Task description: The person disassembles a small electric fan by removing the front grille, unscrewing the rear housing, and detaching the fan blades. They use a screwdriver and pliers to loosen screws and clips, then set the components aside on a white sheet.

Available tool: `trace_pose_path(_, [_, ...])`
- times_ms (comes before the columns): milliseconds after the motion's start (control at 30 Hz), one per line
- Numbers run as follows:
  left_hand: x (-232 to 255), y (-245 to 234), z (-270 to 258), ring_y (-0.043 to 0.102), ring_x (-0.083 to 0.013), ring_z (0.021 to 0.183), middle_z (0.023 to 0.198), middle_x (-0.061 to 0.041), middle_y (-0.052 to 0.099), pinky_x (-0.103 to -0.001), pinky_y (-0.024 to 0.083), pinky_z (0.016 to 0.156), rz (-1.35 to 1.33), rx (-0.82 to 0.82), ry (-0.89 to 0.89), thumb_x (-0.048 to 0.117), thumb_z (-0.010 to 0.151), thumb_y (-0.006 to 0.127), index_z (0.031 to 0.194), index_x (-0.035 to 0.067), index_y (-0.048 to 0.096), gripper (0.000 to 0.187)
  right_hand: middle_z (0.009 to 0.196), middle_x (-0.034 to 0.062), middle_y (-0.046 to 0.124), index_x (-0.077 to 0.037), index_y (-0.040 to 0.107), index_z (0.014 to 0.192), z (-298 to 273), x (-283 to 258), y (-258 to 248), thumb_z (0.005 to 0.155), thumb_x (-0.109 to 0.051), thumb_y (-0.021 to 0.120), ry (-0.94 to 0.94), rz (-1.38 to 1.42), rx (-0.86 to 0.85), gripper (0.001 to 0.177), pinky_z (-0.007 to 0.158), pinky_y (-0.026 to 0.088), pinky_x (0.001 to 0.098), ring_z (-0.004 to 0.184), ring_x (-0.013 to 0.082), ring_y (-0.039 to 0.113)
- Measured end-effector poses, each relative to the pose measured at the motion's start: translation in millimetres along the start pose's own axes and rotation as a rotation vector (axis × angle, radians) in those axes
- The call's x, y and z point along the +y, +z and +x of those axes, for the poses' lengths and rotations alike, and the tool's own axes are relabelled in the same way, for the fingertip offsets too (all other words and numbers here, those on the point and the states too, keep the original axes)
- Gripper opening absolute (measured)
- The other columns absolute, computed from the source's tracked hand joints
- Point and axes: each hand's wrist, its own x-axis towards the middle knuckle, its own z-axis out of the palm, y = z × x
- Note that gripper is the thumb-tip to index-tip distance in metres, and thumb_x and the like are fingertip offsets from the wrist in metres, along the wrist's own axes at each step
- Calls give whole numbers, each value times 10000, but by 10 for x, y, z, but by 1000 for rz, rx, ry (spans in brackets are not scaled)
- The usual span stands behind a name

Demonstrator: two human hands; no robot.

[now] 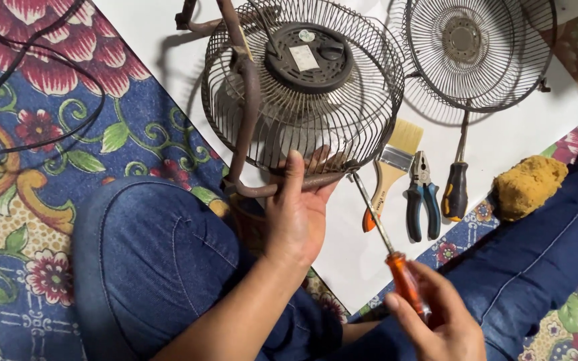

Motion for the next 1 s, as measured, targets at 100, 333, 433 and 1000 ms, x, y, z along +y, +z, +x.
trace_pose_path(100, [-20, -16, -2, 603, -287, 1245, 1322, -168, 584, -500, 426, 1134, 45, 23, -81, 387, 905, 716, 1399, -9, 463, 682, 1080, 166, 703, -81, 455, 1520, 180, 258, -127, 952, -316, 647, 376, 763, -663, 644, 694, 512, 337, 810, 231, 639])
trace_pose_path(333, [5, -20, 44, 551, -328, 1326, 1339, -222, 591, -492, 363, 1167, 100, -54, -103, 491, 919, 689, 1404, -81, 457, 786, 959, 129, 593, -33, 321, 1574, 80, 427, -213, 1000, -327, 496, 459, 1246, -789, 669, 616, 460, 296, 737, 201, 567])
trace_pose_path(433, [15, -6, 55, 535, -283, 1350, 1375, -182, 590, -452, 366, 1217, 127, -69, -83, 514, 908, 670, 1426, -54, 449, 800, 1094, 289, 652, 31, 342, 1586, 84, 228, -237, 1104, -165, 580, 333, 1208, -785, 572, 618, 542, 312, 744, 253, 663])
trace_pose_path(1000, [5, -34, 80, 565, -283, 1303, 1328, -187, 590, -477, 380, 1201, 165, -52, -47, 538, 897, 674, 1349, -34, 490, 752, 968, 129, 589, 49, 369, 1539, -8, 335, 26, 1015, -442, 485, 540, 1370, -856, 728, 567, 475, 266, 657, 162, 537])
